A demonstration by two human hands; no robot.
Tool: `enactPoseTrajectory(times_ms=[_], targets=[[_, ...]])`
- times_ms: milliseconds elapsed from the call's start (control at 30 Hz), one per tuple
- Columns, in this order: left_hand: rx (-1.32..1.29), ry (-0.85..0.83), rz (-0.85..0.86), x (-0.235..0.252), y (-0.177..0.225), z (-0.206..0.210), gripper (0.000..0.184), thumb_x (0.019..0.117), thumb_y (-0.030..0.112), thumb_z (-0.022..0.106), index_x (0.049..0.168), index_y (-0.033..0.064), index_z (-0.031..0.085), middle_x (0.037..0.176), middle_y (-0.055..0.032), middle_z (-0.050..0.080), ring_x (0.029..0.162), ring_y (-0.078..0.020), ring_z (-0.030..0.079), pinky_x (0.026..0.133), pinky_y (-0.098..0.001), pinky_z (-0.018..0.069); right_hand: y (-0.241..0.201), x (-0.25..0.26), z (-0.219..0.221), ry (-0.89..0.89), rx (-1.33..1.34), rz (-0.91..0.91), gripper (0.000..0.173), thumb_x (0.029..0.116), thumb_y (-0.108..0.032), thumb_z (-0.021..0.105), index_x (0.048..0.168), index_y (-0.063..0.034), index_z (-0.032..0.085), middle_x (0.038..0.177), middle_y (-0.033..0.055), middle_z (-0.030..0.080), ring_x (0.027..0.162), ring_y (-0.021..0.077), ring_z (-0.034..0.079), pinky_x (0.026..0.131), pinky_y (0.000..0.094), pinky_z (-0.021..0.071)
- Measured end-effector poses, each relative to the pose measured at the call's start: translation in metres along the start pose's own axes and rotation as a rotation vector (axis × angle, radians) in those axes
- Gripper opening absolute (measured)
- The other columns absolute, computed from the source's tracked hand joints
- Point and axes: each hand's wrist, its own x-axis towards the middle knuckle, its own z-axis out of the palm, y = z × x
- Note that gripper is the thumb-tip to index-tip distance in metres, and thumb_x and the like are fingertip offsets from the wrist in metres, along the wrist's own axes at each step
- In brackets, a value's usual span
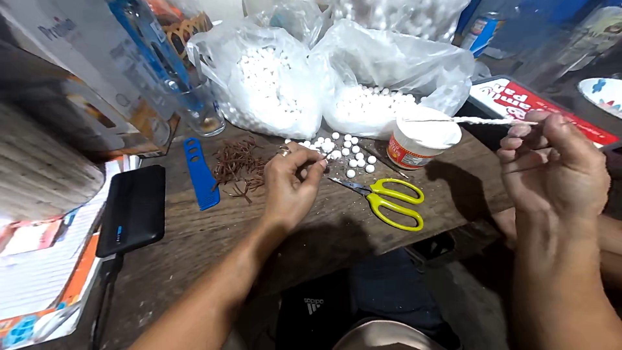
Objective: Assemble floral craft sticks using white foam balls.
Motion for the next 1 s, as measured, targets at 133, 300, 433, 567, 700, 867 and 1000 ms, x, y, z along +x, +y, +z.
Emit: enactPoseTrajectory(times_ms=[133, 300, 433, 567, 700, 867, 1000], targets=[[0.029, -0.007, 0.058, -0.001, -0.002, 0.0, 0.007, 0.0922, 0.003, 0.066, 0.09, 0.0001, 0.073, 0.089, -0.0034, 0.063, 0.073, 0.0004, 0.055, 0.065, -0.0128, 0.0454, 0.009, -0.02, 0.034, -0.145, 0.035, 0.023, 0.042, 0.1087, -0.009, 0.03, 0.097, -0.0133, 0.07, 0.082, -0.007, 0.073, 0.07, 0.0017, 0.068, 0.066, 0.0157, 0.058], [0.046, -0.015, 0.097, -0.001, -0.003, 0.0, 0.008, 0.0919, 0.002, 0.066, 0.09, -0.0013, 0.073, 0.088, -0.0055, 0.063, 0.076, -0.0014, 0.056, 0.068, -0.0129, 0.0463, 0.018, -0.026, 0.052, -0.194, 0.038, 0.047, 0.039, 0.1071, -0.006, 0.034, 0.097, -0.0121, 0.071, 0.08, -0.0058, 0.073, 0.068, 0.0033, 0.068, 0.066, 0.0177, 0.0589], [0.051, -0.009, 0.114, -0.001, -0.003, 0.0, 0.008, 0.0921, 0.002, 0.066, 0.089, -0.0017, 0.073, 0.089, -0.0064, 0.063, 0.077, -0.0018, 0.057, 0.07, -0.0128, 0.0471, 0.02, -0.028, 0.056, -0.194, 0.031, 0.039, 0.038, 0.1062, -0.005, 0.035, 0.096, -0.0115, 0.071, 0.08, -0.0052, 0.073, 0.068, 0.0039, 0.069, 0.066, 0.0186, 0.0593], [0.058, -0.009, 0.123, -0.001, -0.002, 0.0, 0.009, 0.0917, 0.001, 0.065, 0.089, -0.0013, 0.073, 0.088, -0.0062, 0.063, 0.078, -0.0024, 0.058, 0.069, -0.0135, 0.0468, 0.023, -0.027, 0.055, -0.21, 0.029, 0.017, 0.037, 0.106, -0.006, 0.037, 0.097, -0.0114, 0.072, 0.081, -0.0046, 0.073, 0.069, 0.0044, 0.069, 0.066, 0.0194, 0.0594], [0.059, 0.001, 0.127, -0.001, -0.002, 0.0, 0.009, 0.0913, 0.0, 0.065, 0.089, -0.002, 0.073, 0.087, -0.0062, 0.063, 0.077, -0.0019, 0.057, 0.069, -0.0125, 0.046, 0.024, -0.027, 0.054, -0.209, 0.014, 0.008, 0.036, 0.1058, -0.005, 0.037, 0.098, -0.0107, 0.072, 0.081, -0.0042, 0.074, 0.069, 0.0048, 0.07, 0.066, 0.0202, 0.06], [0.065, 0.006, 0.125, -0.001, -0.002, 0.001, 0.009, 0.0912, 0.001, 0.065, 0.088, -0.0015, 0.073, 0.087, -0.0059, 0.062, 0.078, -0.0023, 0.057, 0.07, -0.0131, 0.0457, 0.024, -0.028, 0.051, -0.211, 0.011, 0.005, 0.038, 0.1057, -0.005, 0.037, 0.096, -0.0115, 0.073, 0.079, -0.0044, 0.074, 0.068, 0.0047, 0.07, 0.066, 0.0199, 0.0599], [0.074, 0.008, 0.126, -0.001, -0.002, 0.001, 0.009, 0.0908, 0.001, 0.066, 0.088, -0.0014, 0.073, 0.087, -0.0062, 0.063, 0.078, -0.0027, 0.057, 0.07, -0.0136, 0.0451, 0.022, -0.029, 0.053, -0.208, 0.005, -0.004, 0.038, 0.1056, -0.005, 0.036, 0.097, -0.0117, 0.072, 0.079, -0.005, 0.074, 0.068, 0.0041, 0.069, 0.066, 0.0196, 0.0598]])
